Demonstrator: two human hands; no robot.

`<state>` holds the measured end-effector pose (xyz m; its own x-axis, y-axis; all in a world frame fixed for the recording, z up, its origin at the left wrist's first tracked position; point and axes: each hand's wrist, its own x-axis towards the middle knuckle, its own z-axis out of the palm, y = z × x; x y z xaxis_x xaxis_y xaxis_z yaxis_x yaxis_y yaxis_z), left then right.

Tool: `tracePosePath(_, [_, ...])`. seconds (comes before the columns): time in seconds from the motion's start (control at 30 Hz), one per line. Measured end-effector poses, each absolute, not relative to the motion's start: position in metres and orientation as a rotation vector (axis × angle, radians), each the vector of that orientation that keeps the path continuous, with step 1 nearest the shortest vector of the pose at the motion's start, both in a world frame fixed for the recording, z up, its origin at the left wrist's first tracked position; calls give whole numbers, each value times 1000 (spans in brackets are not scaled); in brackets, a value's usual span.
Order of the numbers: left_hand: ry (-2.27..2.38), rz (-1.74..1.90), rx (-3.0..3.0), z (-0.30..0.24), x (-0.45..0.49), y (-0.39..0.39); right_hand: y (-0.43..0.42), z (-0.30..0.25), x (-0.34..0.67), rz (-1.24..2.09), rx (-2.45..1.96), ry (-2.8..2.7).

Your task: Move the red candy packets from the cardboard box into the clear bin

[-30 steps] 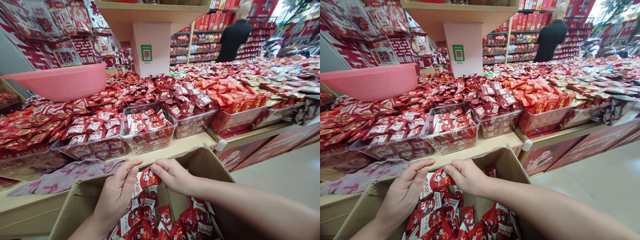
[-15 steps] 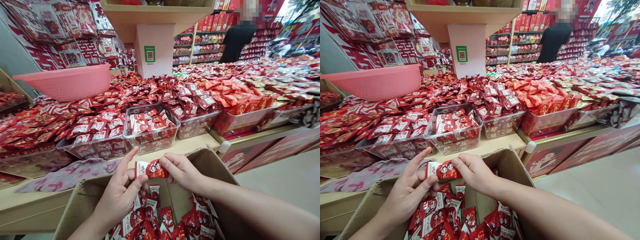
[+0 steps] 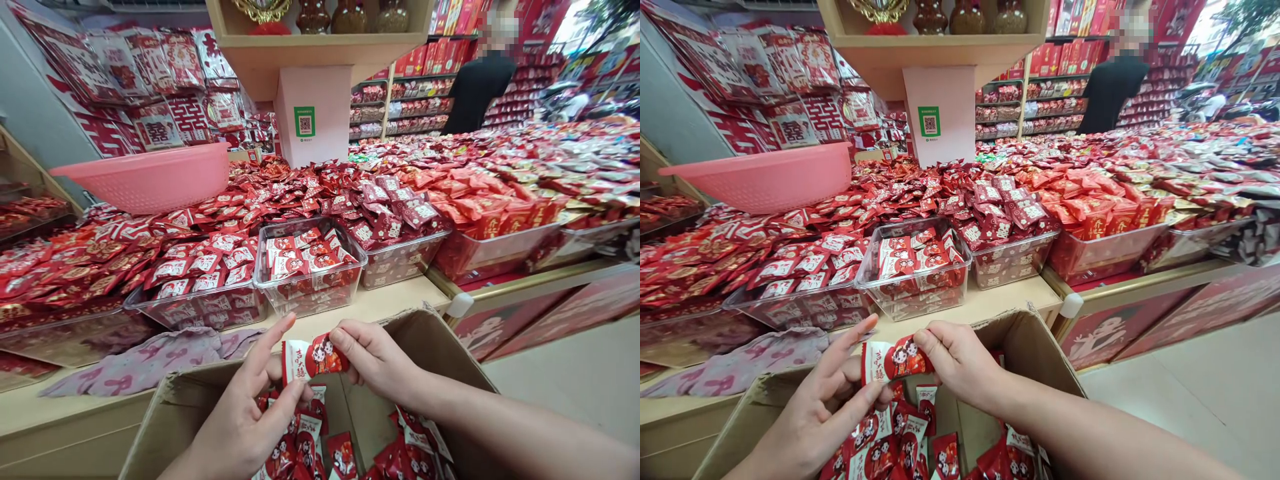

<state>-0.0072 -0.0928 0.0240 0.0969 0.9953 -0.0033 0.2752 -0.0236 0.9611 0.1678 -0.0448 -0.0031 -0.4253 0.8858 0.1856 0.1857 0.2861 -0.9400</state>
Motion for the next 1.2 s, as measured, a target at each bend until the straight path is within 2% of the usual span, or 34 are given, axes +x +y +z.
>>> tracePosePath(0.27, [1305, 975, 1358, 29, -5, -94, -48, -4, 167, 1277, -958, -1768])
tracePosePath(0.6, [1306, 841, 1461, 21, -13, -80, -54, -1, 169, 1197, -950, -1886])
tracePosePath(0.87, [1272, 950, 1348, 31, -10, -86, -55, 2, 167, 1259, -923, -1789])
tracePosePath(0.97, [1304, 955, 1465, 33, -23, -79, -40, 25, 174, 1040, -951, -1845])
tracePosePath(1.1, [1378, 976, 1609, 28, -46, -60, 18, 75, 185, 541, -1098, -1780])
tracePosePath(1.2, [1391, 988, 1609, 22, -54, -51, 77, 92, 178, 430, -1352, -1852])
